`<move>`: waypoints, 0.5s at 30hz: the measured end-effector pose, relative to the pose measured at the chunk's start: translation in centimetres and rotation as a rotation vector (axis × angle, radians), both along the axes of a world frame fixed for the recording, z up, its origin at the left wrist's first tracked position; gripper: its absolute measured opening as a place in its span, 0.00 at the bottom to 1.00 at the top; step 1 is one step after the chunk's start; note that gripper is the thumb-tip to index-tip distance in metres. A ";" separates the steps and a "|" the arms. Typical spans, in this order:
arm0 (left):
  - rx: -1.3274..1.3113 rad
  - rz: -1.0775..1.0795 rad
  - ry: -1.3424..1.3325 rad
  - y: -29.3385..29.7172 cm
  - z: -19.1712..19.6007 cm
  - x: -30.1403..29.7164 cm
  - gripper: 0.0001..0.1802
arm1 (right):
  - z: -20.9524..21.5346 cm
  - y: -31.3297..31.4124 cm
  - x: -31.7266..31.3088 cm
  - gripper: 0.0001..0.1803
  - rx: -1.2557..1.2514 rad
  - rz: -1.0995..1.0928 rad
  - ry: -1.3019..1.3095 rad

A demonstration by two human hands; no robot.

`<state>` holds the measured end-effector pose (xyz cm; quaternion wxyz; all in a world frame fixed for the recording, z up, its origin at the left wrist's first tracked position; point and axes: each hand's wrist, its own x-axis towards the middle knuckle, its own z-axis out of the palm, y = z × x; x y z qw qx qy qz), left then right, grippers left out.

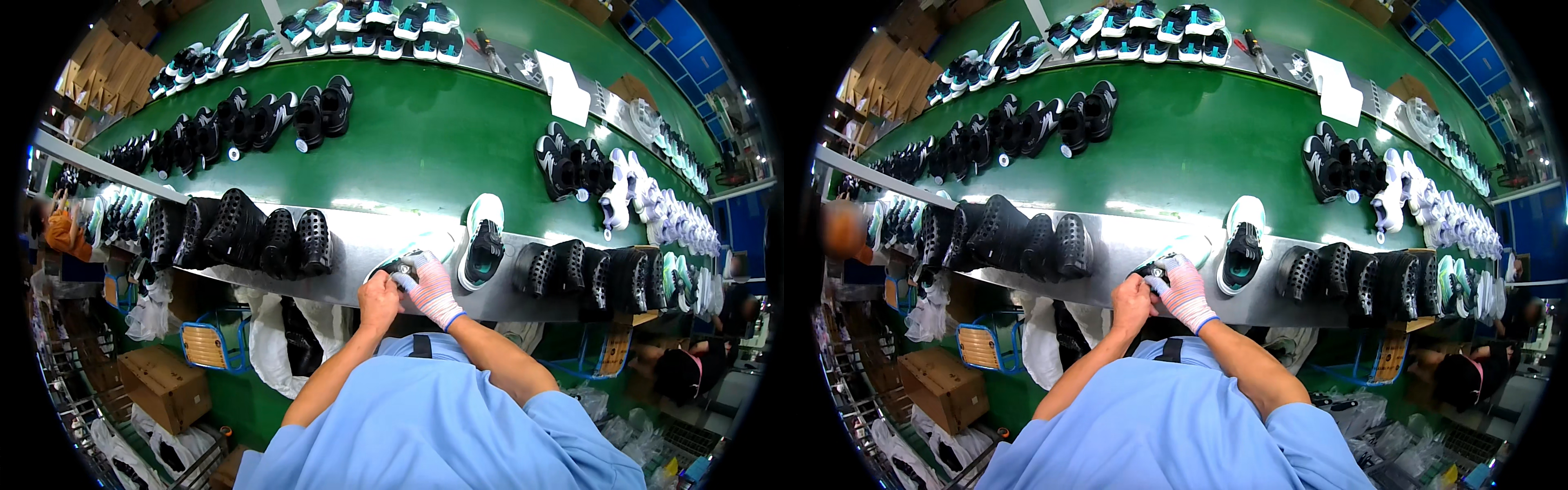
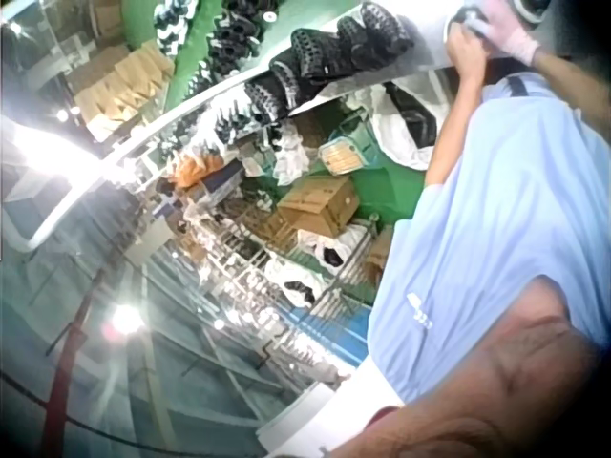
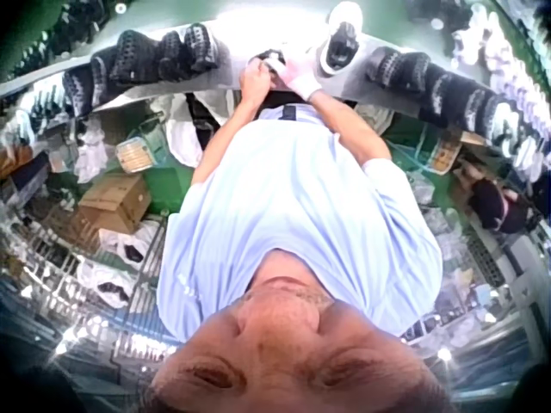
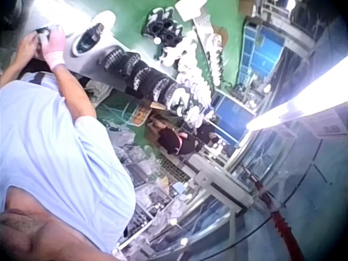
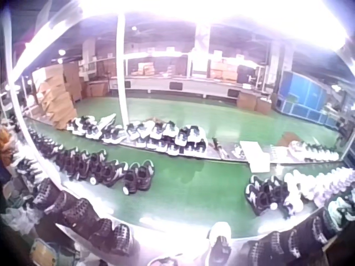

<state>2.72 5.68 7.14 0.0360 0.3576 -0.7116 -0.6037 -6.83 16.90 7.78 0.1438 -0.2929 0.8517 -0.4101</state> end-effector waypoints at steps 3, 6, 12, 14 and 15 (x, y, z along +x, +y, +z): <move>0.119 -0.044 -0.076 -0.6 1.2 0.2 0.07 | 0.2 0.4 -0.4 0.19 0.018 0.065 -0.008; -0.676 -0.293 -0.004 -2.3 1.6 1.1 0.11 | 0.7 0.7 -0.5 0.19 0.004 0.098 0.040; -0.852 -0.491 -0.050 -1.3 5.0 -1.5 0.40 | 1.1 5.3 0.5 0.14 -0.086 -0.348 0.103; -0.741 -0.539 -0.096 -1.5 2.7 -2.2 0.40 | 2.6 7.8 0.8 0.16 -0.010 -0.571 -0.130; -0.727 -0.542 -0.063 -1.7 2.4 -2.7 0.38 | 2.6 9.0 0.5 0.17 0.094 -0.560 -0.024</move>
